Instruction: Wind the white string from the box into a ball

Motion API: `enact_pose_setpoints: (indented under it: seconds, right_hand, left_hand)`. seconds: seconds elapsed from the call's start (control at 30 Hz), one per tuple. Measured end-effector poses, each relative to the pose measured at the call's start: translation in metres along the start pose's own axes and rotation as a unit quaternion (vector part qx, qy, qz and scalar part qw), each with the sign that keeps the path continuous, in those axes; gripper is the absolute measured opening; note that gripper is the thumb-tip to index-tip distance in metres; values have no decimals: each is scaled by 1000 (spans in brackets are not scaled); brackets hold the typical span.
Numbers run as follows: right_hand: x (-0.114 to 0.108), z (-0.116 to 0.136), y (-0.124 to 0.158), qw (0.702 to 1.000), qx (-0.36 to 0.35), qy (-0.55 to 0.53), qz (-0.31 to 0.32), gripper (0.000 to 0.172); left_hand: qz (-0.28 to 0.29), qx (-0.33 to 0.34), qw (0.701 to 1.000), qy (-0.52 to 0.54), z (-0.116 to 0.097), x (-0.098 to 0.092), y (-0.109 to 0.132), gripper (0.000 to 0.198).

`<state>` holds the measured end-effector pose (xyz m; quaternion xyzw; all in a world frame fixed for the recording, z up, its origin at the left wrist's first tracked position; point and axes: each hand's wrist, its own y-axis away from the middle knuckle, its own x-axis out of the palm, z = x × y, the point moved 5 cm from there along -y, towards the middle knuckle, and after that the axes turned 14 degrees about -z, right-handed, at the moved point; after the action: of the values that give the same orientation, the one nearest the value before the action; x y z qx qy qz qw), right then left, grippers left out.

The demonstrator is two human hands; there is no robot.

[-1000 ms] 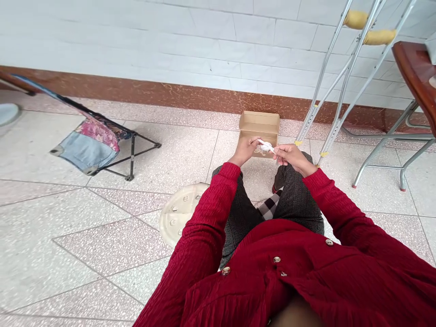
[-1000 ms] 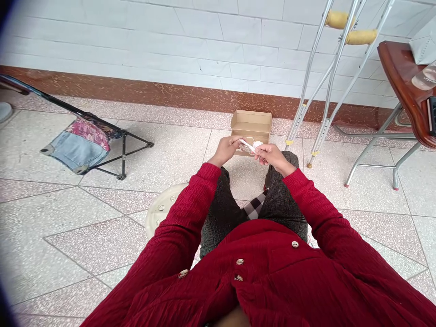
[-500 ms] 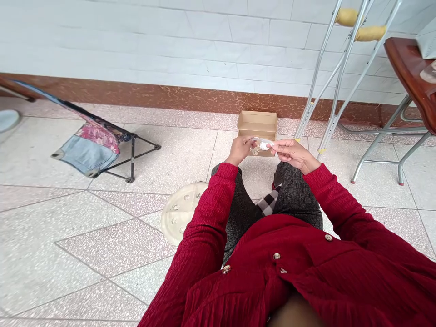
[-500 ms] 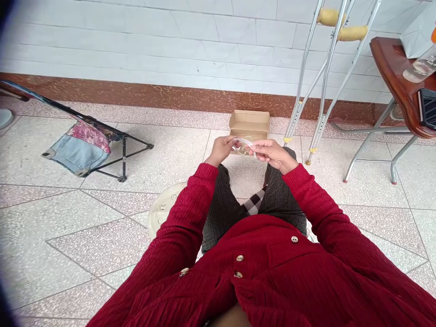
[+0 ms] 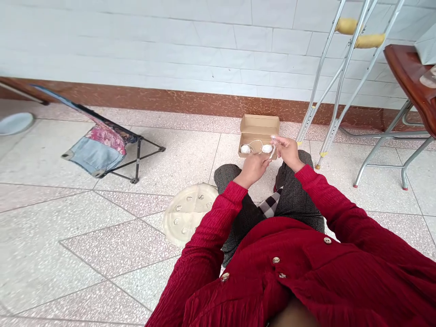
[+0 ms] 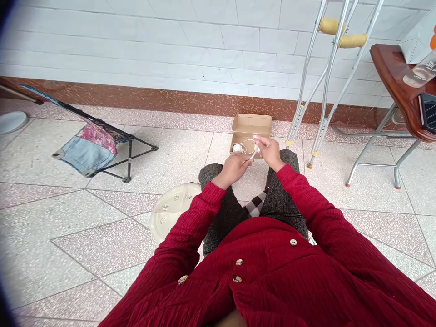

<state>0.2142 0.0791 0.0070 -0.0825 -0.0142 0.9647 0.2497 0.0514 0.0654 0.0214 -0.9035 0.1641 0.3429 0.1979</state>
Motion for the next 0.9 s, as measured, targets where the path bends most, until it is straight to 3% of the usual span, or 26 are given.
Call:
enact_pose_setpoints:
  seconds: [0.17, 0.27, 0.37, 0.53, 0.67, 0.8, 0.9]
  right_hand:
    - [-4, -9, 27, 985, -81, 112, 99, 38]
    - [-2, -3, 48, 979, -25, 39, 199, 42]
    - [1, 16, 64, 955, 60, -76, 279, 46]
    - [0, 41, 59, 944, 106, -151, 273, 58]
    - [2, 27, 43, 962, 53, -89, 253, 82]
    - [-1, 0, 44, 963, 39, 26, 264, 94]
    - [-2, -4, 57, 943, 68, 42, 324, 90]
  left_hand:
    - [-71, 33, 997, -15, 2, -29, -18, 24]
    - [-88, 16, 996, 0, 13, -34, -26, 27]
    - [-68, -23, 996, 61, 21, -26, -24, 29]
    - [-41, -101, 982, 154, 20, 0, -2, 39]
    - [4, -106, 982, 158, 15, 10, 16, 35]
    - [-34, -75, 992, 90, 16, -11, 17, 31]
    - [-86, -43, 994, 55, 19, -32, 6, 29]
